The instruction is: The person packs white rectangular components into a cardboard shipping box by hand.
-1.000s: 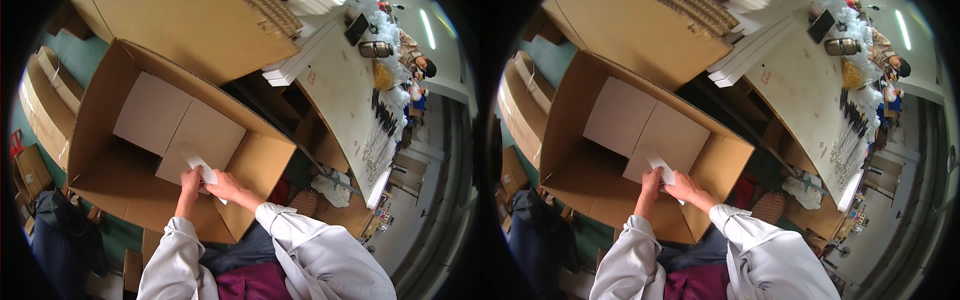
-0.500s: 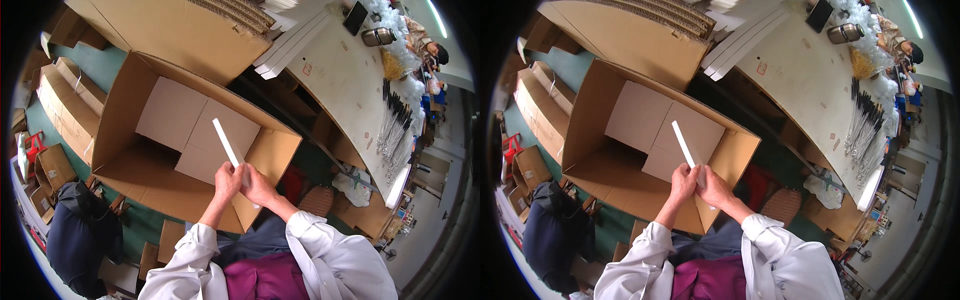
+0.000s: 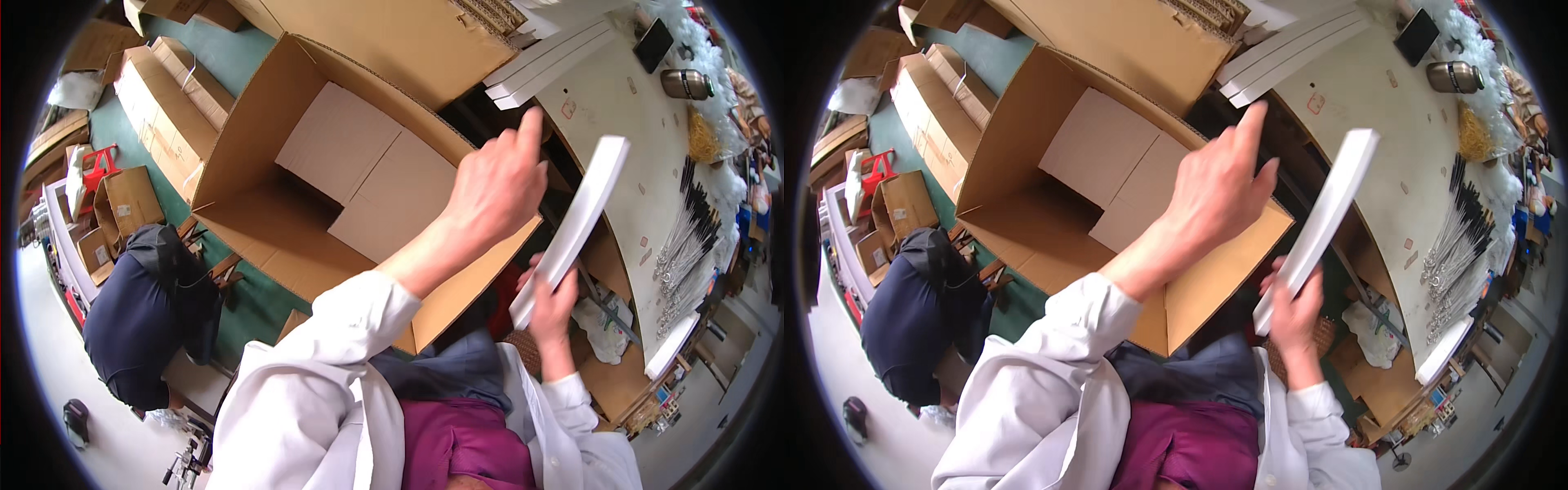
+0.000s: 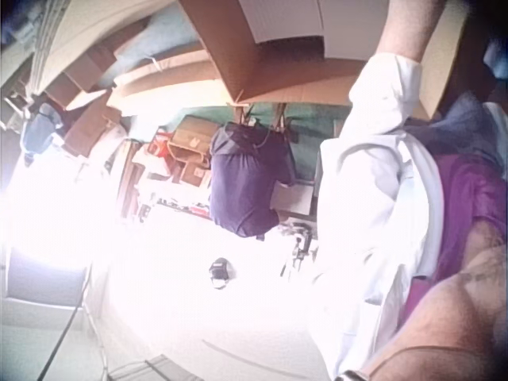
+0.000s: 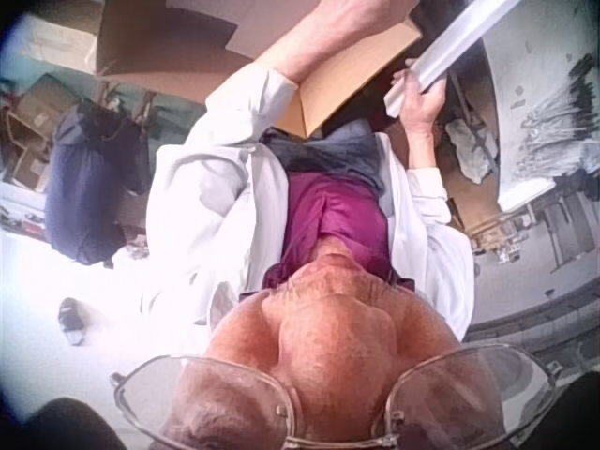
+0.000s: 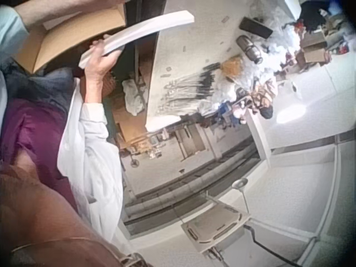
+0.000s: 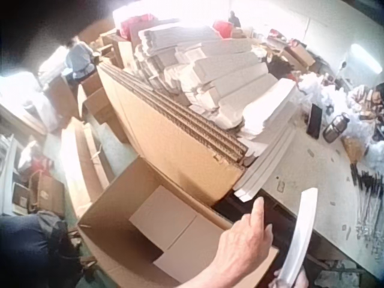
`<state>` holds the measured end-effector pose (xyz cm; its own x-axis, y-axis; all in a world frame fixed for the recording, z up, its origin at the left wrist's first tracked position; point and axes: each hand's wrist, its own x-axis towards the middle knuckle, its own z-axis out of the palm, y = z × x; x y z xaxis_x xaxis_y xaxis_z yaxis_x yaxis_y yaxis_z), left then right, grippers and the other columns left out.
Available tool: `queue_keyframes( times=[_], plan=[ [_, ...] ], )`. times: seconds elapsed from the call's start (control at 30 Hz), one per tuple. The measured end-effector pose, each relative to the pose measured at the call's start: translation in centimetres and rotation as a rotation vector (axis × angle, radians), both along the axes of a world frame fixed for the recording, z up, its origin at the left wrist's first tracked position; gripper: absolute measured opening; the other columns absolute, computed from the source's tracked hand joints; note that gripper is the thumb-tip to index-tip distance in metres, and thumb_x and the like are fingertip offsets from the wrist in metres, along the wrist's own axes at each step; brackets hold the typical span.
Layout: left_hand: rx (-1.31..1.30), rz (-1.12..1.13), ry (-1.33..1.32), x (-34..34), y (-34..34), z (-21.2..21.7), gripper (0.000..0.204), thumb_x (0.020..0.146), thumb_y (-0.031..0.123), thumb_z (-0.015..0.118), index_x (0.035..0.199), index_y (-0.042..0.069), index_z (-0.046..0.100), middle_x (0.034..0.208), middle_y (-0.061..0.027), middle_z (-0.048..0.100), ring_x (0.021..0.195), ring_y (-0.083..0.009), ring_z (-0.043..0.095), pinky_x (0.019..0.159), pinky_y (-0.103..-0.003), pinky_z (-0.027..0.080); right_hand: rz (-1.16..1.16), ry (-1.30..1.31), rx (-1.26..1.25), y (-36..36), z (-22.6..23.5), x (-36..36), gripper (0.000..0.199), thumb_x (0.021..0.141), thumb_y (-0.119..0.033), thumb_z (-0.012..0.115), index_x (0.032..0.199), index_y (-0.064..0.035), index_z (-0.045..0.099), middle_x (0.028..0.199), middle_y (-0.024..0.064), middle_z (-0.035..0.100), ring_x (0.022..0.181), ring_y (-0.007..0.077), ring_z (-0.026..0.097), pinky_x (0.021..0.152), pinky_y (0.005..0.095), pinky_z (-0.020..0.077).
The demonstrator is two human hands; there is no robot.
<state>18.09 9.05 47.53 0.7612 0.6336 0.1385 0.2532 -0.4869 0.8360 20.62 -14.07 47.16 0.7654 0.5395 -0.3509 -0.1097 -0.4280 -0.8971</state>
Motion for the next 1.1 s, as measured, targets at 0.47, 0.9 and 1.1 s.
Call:
queue_keyframes(
  times=[0.47,0.9,1.1],
  plan=[
    [0.058,0.235,0.284,6.7,3.4,-0.7,0.056,0.074,0.007,0.065,0.122,-0.018,0.052,0.067,-0.0203,0.068,0.066,-0.0336,0.072,0.058,-0.043,0.056,0.070,-0.571,-0.198,13.8,-1.9,22.4,0.042,0.096,-0.034,0.063,0.099,0.0071,0.064,0.087,0.0135,0.068,0.079,0.0201,0.061,0.077,0.0345,0.0494],
    [0.137,0.266,0.148,5.8,2.2,-3.6,0.029,0.073,0.007,0.069,0.098,-0.004,0.060,0.081,-0.0195,0.065,0.077,-0.0310,0.068,0.064,-0.037,0.057,0.181,-0.564,-0.447,17.9,-3.5,25.8,0.062,0.099,-0.052,0.054,0.106,0.0079,0.068,0.093,0.0175,0.069,0.088,0.0245,0.065,0.078,0.0367,0.0544],
    [0.121,0.281,0.078,4.5,2.0,-3.9,0.035,0.070,0.008,0.072,0.099,-0.007,0.059,0.090,-0.0226,0.061,0.086,-0.0326,0.061,0.068,-0.039,0.053,0.168,-0.412,-0.265,17.6,-5.2,25.2,0.067,0.101,-0.056,0.049,0.127,0.0049,0.062,0.111,0.0113,0.067,0.094,0.0195,0.064,0.075,0.0355,0.0558]
  ],
)
